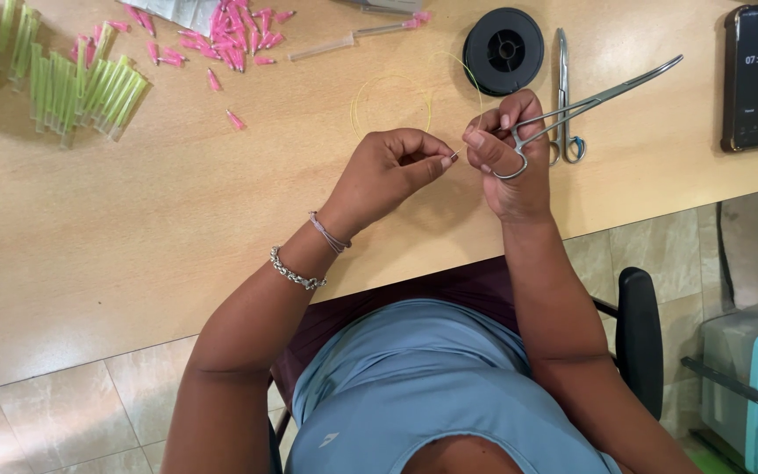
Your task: The person assembles medical supplies on a table, using hemostats to thread a yellow suture through a needle and then inserting the needle into a pink plastic cap. They repeat this process with multiple items.
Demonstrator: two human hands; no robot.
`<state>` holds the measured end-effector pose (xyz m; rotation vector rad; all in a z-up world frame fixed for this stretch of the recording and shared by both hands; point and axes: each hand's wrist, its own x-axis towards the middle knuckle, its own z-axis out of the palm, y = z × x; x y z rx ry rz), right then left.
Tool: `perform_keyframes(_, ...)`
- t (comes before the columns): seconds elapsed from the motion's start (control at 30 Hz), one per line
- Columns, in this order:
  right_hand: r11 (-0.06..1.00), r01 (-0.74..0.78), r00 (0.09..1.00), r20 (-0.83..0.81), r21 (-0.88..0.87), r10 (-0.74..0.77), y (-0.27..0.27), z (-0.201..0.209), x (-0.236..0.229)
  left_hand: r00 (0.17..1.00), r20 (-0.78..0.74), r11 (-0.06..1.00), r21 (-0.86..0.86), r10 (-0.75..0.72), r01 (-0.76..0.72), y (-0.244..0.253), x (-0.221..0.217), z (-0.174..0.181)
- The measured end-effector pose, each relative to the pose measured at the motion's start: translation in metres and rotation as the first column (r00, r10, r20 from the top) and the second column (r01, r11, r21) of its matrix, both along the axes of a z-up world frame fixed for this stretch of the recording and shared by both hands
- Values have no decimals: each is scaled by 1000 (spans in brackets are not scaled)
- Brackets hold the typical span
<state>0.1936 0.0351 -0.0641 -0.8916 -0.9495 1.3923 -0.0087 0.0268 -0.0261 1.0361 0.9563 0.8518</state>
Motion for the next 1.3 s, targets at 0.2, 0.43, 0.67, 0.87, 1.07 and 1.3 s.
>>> perform_keyframes(0.2,999,30,998,55,40,-32,0,-7,0,1000,25,1000,17,16,-17,-1,0,-1)
perform_keyframes(0.43,999,17,998,55,50,-20,-2,-4,-5,999,31,1000,7,28,-28,-1,-1,0)
perform_keyframes(0.67,997,-32,999,21,-63,33,-5,15,-2,998,-39,998,-6,-56,56,-2,2,2)
perform_keyframes(0.87,997,-75,994,80,-29,78,-6,26,-10,998,-58,999,6,-34,35,-1,1,5)
perform_keyframes(1.07,995,-97,994,47,-21,98,-5,15,-1,998,-45,999,-4,-36,35,-2,1,7)
perform_keyframes(1.3,993,-114,989,89,-30,116,-8,26,-9,998,-36,999,-15,-42,41,-2,1,9)
